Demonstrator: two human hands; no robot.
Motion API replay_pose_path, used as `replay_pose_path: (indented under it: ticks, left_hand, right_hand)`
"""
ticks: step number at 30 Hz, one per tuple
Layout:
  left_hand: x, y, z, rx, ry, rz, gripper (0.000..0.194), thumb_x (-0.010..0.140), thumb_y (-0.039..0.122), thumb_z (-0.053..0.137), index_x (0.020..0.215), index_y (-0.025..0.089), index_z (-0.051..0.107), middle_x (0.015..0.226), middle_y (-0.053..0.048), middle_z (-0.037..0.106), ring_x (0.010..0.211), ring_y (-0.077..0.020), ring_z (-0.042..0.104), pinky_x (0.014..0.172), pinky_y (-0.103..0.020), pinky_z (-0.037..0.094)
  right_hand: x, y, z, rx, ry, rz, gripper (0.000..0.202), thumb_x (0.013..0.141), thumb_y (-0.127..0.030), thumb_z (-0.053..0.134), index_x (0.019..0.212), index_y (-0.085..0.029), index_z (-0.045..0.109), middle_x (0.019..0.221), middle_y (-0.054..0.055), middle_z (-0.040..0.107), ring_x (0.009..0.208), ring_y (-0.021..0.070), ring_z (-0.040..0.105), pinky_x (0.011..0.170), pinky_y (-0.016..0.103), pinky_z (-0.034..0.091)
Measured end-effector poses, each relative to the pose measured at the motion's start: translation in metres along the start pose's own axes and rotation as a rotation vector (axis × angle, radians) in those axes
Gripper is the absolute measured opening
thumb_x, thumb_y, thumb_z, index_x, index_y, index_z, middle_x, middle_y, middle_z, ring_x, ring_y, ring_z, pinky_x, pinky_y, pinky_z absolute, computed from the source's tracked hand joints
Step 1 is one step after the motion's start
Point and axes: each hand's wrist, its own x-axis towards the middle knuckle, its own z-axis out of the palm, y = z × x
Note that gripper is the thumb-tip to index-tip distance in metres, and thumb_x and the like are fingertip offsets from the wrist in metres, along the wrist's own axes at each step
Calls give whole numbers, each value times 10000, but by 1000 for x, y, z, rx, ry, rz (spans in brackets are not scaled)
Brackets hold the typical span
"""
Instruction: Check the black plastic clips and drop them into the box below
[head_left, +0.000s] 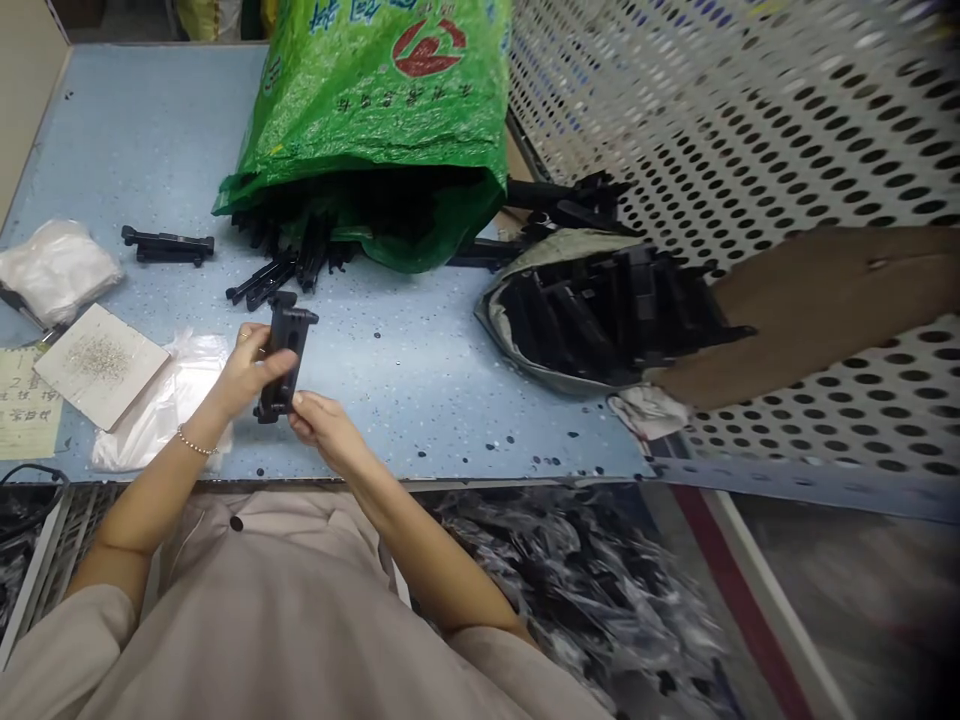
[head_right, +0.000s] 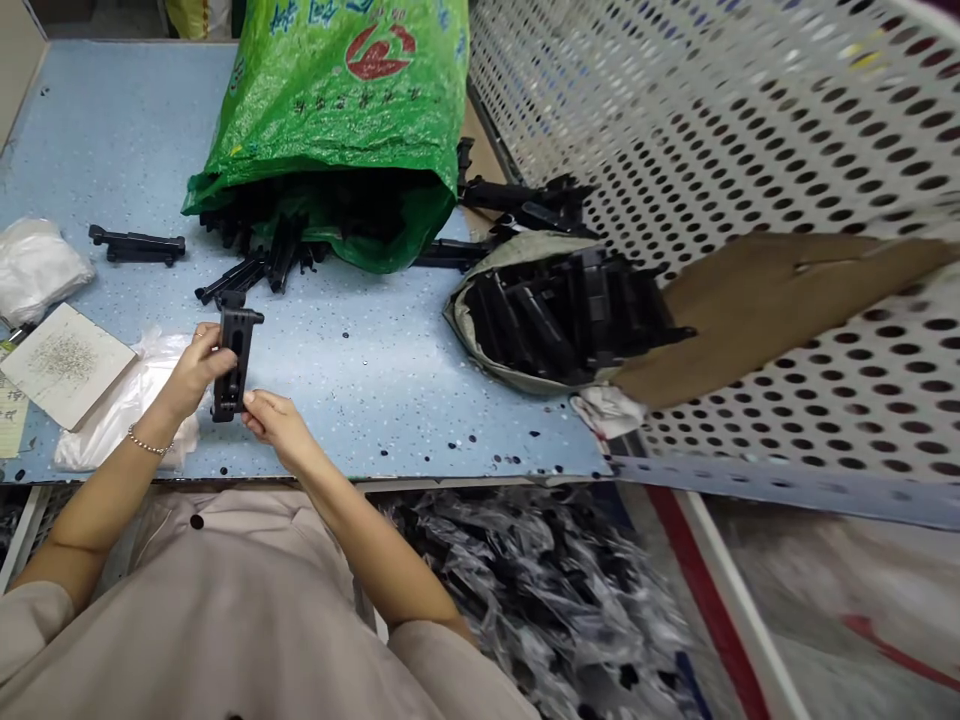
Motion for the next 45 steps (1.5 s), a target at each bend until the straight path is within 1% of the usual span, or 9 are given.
replay_pose_path:
  ticks: [7,10,13,19,24,27,30,35,45]
  left_hand:
    - [-41,13,10,240,-18,182,721,842,484,717,1466,267,429,1185,-95,558,1087,-262,573,916,-396,502]
    - [-54,-11,24,482,129,48,826,879,413,681,1567,247,254,1175,-123,586,1042,-276,589,860,-411,504]
    - [-64,-27,47,796,-128,165,694,905,229,626,1541,256,350,1130,-124,633,1065,-282,580,939,-467,459]
    - [-79,-27,55,733,-338,410,479,925,67,480,1278,352,634,1398,-80,568,1370,-313,414,1148,-676,167]
    - [-53,-30,5,-330,197,-113,394,956,460,508,1266,245,622,1223,-113,642,1172,-279,601,1069,-536,426]
    - [-30,-30,-16,-880,111,-420,636,896,645,514,1319,174,570,1166,-150,671,1029,-284,671,935,-498,528]
    - [-25,-22,-16,-890,134,-422,696,842,435,697,1457,228,443,1199,-107,677,933,-199,687,838,-351,551]
    - [-48,1,-2,-720,16,-292,839,803,337,722,1538,284,322,1301,-95,620,863,-148,673,749,-284,534]
    - [-49,-6,11,-553,37,-265,818,839,384,666,1553,237,295,1205,-93,628,1000,-217,637,851,-346,522]
  right_hand:
    - [20,-1,-44,-264,-254,109,396,820,-525,632,644,-208,473,518,-59,418,446,69,330,434,216,273]
    - [56,-33,-54,-633,-54,-181,307,939,-459,505,899,-179,623,715,18,603,605,132,539,575,269,450]
    - [114,-60,-40,-1093,127,-583,336,982,-209,388,1225,-189,618,1147,113,668,1039,222,614,853,358,499]
    - [183,-70,-7,-1700,-45,-795,379,967,-96,427,1279,-180,625,1359,157,600,1300,293,488,1076,479,391]
    - [122,-53,-13,-1206,-12,-1022,271,1021,-224,411,1095,-210,672,1248,128,657,1188,232,593,1014,421,497]
    - [67,-38,-9,-993,-306,-1033,232,1011,-262,462,1034,-257,693,1240,77,676,1216,215,604,1053,430,500]
    - [34,-32,-7,-905,-460,-922,198,1004,-329,499,1042,-260,681,1137,66,709,1179,219,628,1042,432,509]
    - [46,-46,-21,-1008,175,-747,376,1016,-518,387,1044,-214,606,1010,111,659,957,232,617,833,379,507]
    - [51,-38,-17,-1084,150,-543,517,1049,-539,214,819,-231,559,775,36,622,740,180,584,690,287,399]
